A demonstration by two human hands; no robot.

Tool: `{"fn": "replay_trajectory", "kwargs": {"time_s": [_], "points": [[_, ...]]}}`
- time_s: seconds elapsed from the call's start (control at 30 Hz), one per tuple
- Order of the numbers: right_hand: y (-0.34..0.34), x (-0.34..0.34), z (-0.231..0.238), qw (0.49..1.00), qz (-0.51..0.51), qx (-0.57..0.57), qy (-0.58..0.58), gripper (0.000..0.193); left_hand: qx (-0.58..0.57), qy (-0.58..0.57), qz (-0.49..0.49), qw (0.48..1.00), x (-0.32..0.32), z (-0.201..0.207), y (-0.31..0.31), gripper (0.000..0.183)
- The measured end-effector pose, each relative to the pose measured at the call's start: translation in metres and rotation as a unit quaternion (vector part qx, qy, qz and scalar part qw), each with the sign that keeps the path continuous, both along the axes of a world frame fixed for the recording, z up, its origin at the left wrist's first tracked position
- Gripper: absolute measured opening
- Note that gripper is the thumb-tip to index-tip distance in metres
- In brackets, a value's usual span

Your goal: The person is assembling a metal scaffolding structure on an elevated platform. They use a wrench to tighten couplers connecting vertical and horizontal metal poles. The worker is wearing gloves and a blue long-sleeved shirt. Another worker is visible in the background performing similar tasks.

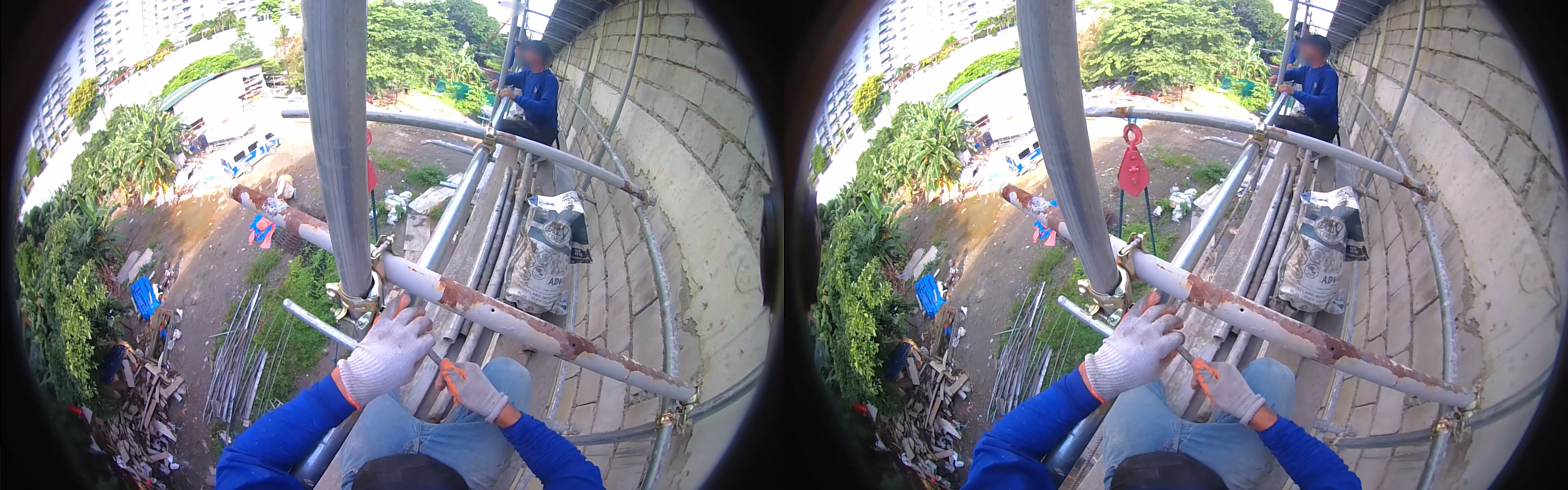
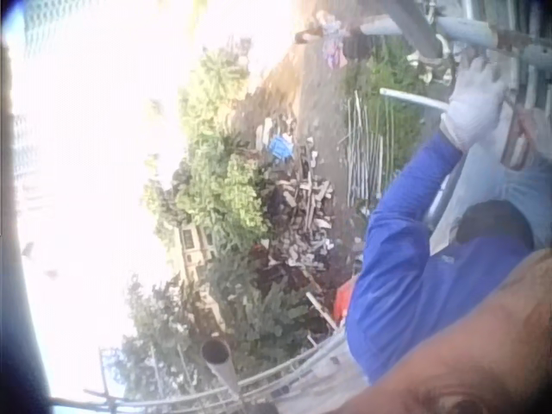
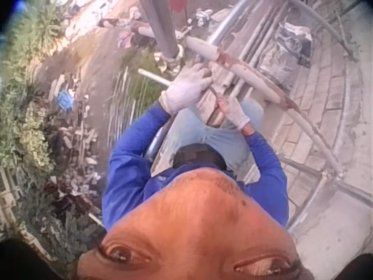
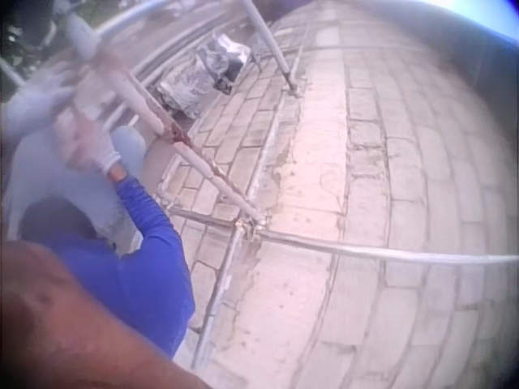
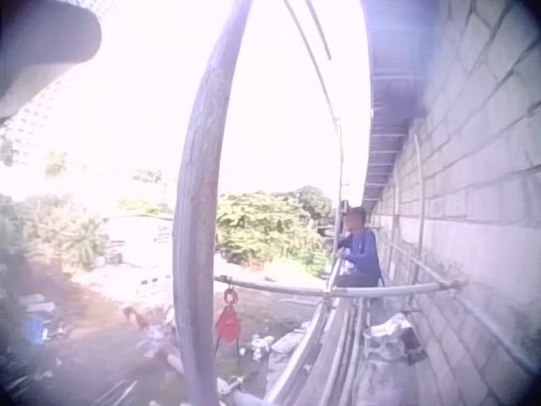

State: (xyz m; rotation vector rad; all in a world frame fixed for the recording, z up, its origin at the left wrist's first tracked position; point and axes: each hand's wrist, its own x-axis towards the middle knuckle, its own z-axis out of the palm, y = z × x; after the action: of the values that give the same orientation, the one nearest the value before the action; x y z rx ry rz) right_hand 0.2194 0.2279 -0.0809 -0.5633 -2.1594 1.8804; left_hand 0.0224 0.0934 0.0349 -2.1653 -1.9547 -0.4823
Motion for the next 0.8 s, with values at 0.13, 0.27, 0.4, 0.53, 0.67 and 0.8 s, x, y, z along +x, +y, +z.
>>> {"fn": "replay_trajectory", "kwargs": {"time_s": [0.13, 0.27, 0.4, 0.53, 0.67, 0.8], "points": [[0.051, -0.020, -0.003, 0.911, -0.004, 0.406, 0.075, 0.033, 0.020, -0.090, -0.019, 0.996, -0.005, 0.000, -0.006, 0.022], [0.077, -0.052, 0.001, 0.907, 0.024, 0.387, 0.163, 0.024, 0.067, -0.139, -0.010, 0.988, -0.011, -0.004, -0.004, 0.020], [0.097, -0.083, -0.009, 0.871, 0.110, 0.466, 0.110, 0.019, 0.046, -0.146, -0.010, 0.988, -0.014, -0.007, -0.002, 0.016], [0.105, -0.104, -0.014, 0.876, 0.036, 0.458, 0.148, 0.051, 0.048, -0.124, -0.017, 0.991, -0.013, -0.003, 0.002, 0.016], [0.116, -0.113, 0.005, 0.865, -0.003, 0.429, 0.259, 0.065, 0.031, -0.091, 0.011, 0.995, -0.009, 0.001, 0.005, 0.015], [0.141, -0.121, 0.006, 0.767, -0.024, 0.621, 0.157, 0.055, 0.021, -0.119, 0.035, 0.992, -0.008, -0.002, 0.005, 0.014]]}}
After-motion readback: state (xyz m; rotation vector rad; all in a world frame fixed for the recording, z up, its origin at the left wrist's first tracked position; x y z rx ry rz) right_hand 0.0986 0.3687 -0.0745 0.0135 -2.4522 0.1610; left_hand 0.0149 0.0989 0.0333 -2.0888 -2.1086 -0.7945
